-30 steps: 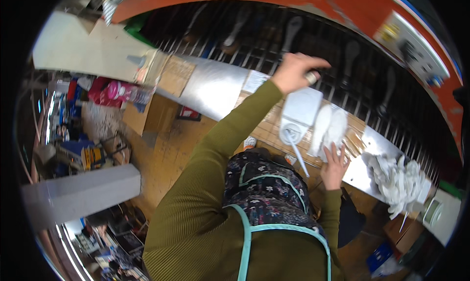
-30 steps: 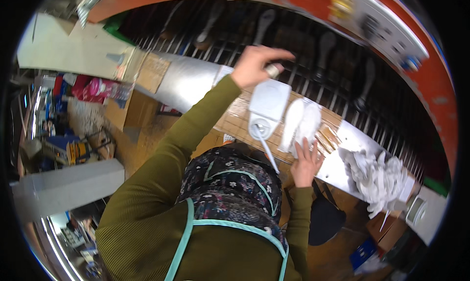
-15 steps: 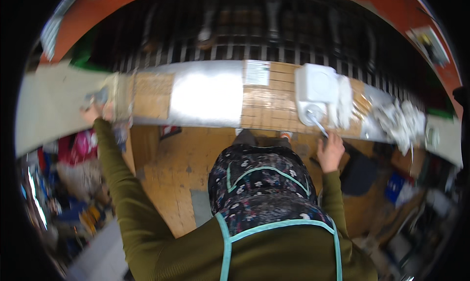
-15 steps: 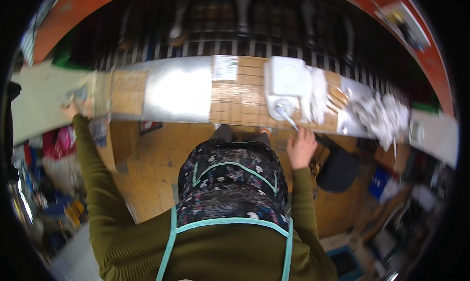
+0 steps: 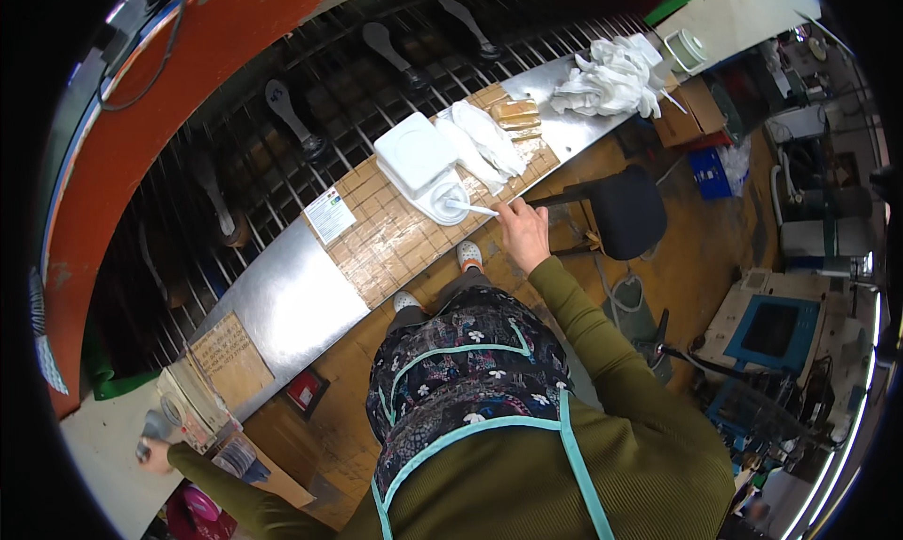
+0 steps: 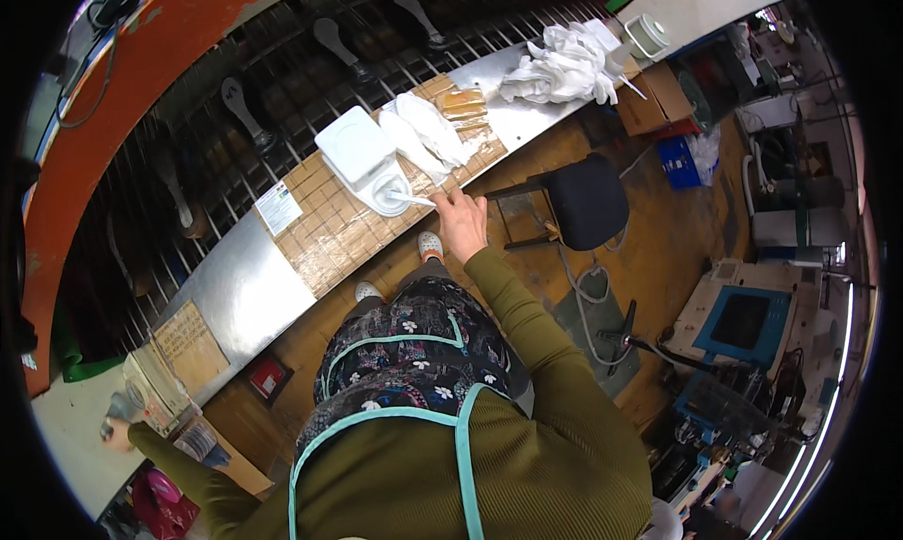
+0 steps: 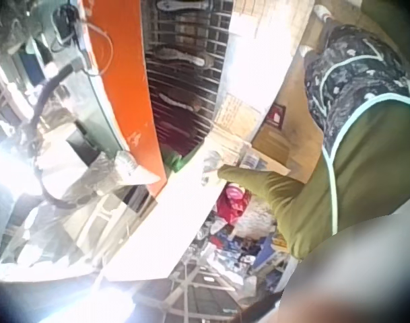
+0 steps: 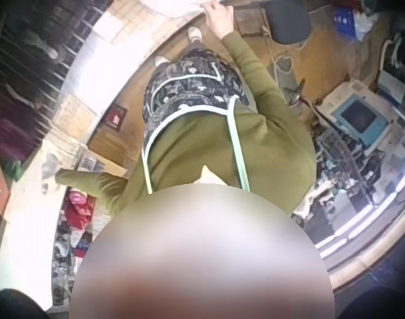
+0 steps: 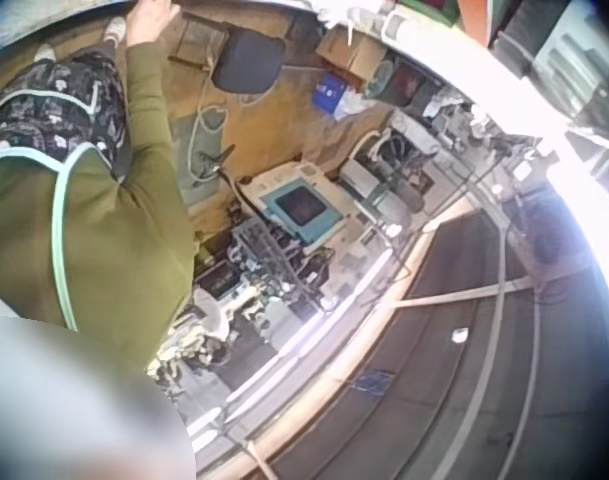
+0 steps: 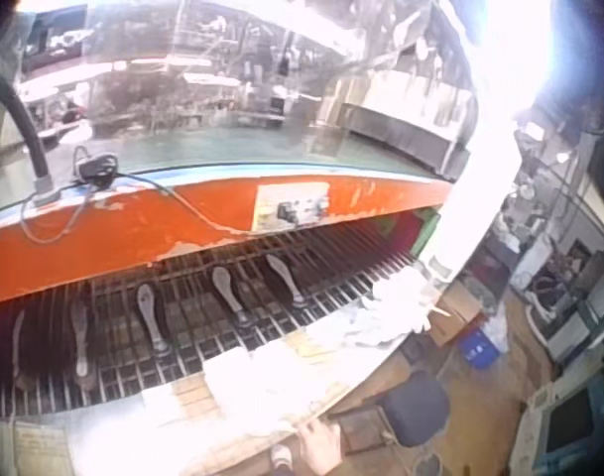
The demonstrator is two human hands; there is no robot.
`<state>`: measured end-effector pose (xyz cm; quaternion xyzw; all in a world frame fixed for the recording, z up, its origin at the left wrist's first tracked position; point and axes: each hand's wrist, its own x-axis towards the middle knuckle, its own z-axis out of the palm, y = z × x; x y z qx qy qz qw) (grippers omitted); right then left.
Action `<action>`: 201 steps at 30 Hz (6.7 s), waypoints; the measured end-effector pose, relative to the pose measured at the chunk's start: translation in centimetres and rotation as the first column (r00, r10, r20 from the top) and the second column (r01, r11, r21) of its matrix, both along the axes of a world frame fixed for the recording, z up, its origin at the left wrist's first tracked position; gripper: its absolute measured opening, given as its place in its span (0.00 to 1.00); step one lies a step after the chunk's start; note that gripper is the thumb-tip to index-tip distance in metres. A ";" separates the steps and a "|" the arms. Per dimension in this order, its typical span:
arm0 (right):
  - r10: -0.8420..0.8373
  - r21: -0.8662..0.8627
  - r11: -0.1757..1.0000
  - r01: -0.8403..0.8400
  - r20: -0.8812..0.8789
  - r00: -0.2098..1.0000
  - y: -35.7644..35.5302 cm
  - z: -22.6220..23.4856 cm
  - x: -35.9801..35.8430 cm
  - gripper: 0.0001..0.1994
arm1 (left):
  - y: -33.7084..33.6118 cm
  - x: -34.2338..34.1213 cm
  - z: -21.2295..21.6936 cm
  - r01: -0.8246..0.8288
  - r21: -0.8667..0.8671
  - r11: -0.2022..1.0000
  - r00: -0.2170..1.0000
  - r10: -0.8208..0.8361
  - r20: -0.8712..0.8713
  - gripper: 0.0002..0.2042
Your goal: The person applies a white adhesive to the soles of two shoes using a small brush. They repeatedly dip the brush into a container and spread the glue along the edges and center of each sole, then set the shoes aside.
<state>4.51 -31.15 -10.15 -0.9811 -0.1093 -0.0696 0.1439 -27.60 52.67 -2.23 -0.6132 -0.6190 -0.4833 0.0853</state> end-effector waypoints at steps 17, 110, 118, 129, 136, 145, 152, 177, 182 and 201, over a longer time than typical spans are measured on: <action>0.260 -0.040 0.963 -0.265 -0.105 0.960 -0.4 1.3 5.6 0.14 | -63.1 30.4 0.6 0.925 -0.359 -0.126 0.166 -0.715 0.680 0.22; 0.819 0.263 0.473 -0.841 0.222 0.530 -0.4 19.7 9.4 0.16 | -65.5 40.5 7.9 0.219 -0.242 -0.945 0.233 -0.190 0.954 0.21; 0.935 0.983 -0.181 -0.015 0.177 0.308 -0.6 17.8 12.4 0.11 | -64.2 39.5 9.2 0.018 -0.301 -0.954 -0.070 -0.301 0.951 0.36; 0.825 0.674 -0.441 0.593 0.044 0.564 0.6 13.1 20.5 0.09 | -65.5 35.8 4.7 0.998 -0.059 -0.023 -0.043 -0.936 -0.350 0.32; 0.679 0.810 0.565 0.155 -0.564 0.470 5.5 7.0 27.6 0.07 | -62.1 31.1 4.6 0.870 -0.471 0.144 0.245 -0.956 0.161 0.26; 0.669 0.511 0.743 -0.433 -0.591 0.451 8.0 3.6 30.8 0.16 | -57.0 16.6 6.3 0.585 -0.560 0.587 0.719 -0.695 0.021 0.18; 0.664 0.522 0.748 -0.410 -0.589 0.460 7.0 0.3 34.1 0.23 | -60.9 5.5 2.2 0.376 -0.743 0.553 0.865 -0.497 0.068 0.19; 0.670 0.596 -0.395 -0.699 -0.334 -0.663 62.7 10.0 -64.4 0.17 | -32.7 -60.7 2.0 0.236 -0.488 0.840 0.941 -0.071 0.332 0.24; 0.609 0.860 0.019 -0.510 -0.414 -0.677 78.9 2.6 -76.7 0.16 | -19.4 -74.2 -3.3 0.249 -0.455 0.855 0.924 -0.069 0.377 0.28; 0.544 0.473 0.834 0.284 -0.791 -0.279 139.8 -14.1 -104.8 0.12 | 57.8 -103.1 -18.3 0.675 -0.303 0.673 -0.034 0.438 0.898 0.43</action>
